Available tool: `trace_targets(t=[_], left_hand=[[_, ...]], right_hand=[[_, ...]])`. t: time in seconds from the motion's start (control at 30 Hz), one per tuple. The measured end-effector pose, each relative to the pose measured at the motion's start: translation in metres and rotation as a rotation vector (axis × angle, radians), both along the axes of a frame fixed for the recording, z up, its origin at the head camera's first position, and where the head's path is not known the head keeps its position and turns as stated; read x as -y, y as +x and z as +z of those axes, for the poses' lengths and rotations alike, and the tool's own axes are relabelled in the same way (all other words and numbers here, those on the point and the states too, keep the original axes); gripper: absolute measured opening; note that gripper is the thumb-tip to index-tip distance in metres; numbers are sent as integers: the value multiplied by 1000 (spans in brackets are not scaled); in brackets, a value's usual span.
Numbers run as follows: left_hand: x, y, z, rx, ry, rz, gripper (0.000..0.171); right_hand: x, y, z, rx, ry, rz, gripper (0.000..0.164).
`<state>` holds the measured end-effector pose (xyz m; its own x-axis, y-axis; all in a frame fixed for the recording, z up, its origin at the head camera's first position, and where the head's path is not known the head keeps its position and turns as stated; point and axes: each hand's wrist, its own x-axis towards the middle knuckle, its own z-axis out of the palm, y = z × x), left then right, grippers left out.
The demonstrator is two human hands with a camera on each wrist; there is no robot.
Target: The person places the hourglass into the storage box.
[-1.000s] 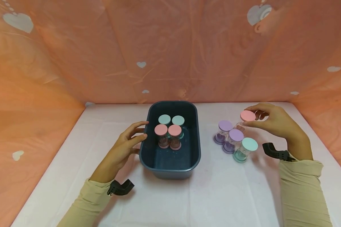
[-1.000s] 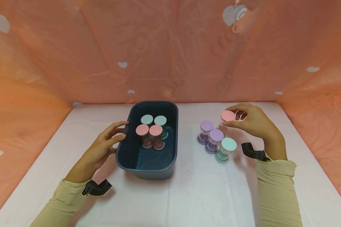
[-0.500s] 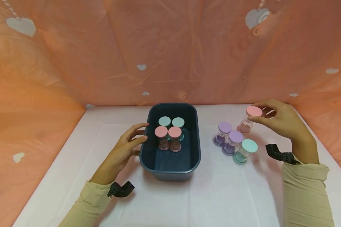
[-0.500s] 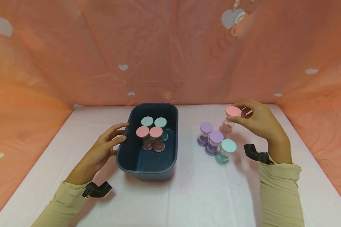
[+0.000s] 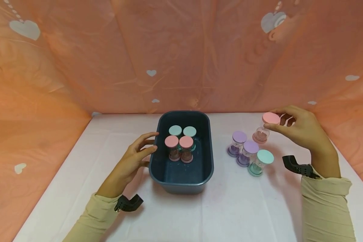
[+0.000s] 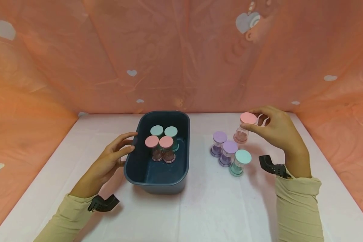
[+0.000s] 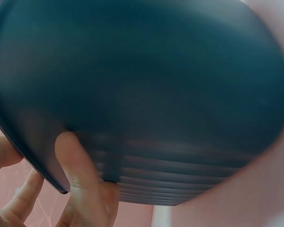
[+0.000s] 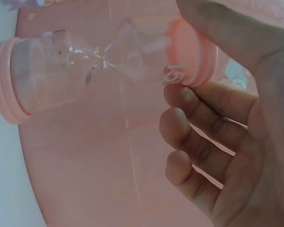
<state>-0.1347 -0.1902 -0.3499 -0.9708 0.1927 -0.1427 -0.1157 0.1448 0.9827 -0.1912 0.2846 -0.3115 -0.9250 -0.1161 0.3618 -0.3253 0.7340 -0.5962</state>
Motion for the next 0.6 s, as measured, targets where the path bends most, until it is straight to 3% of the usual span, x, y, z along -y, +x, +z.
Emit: trace_targets(t=[0.23, 0.6], left_hand=[[-1, 1, -1, -1, 6, -6, 51], [1, 1, -1, -8, 19, -9, 50]], right_hand=[[6, 9, 8, -21, -22, 10, 32], [20, 18, 20, -113, -95, 101, 33]])
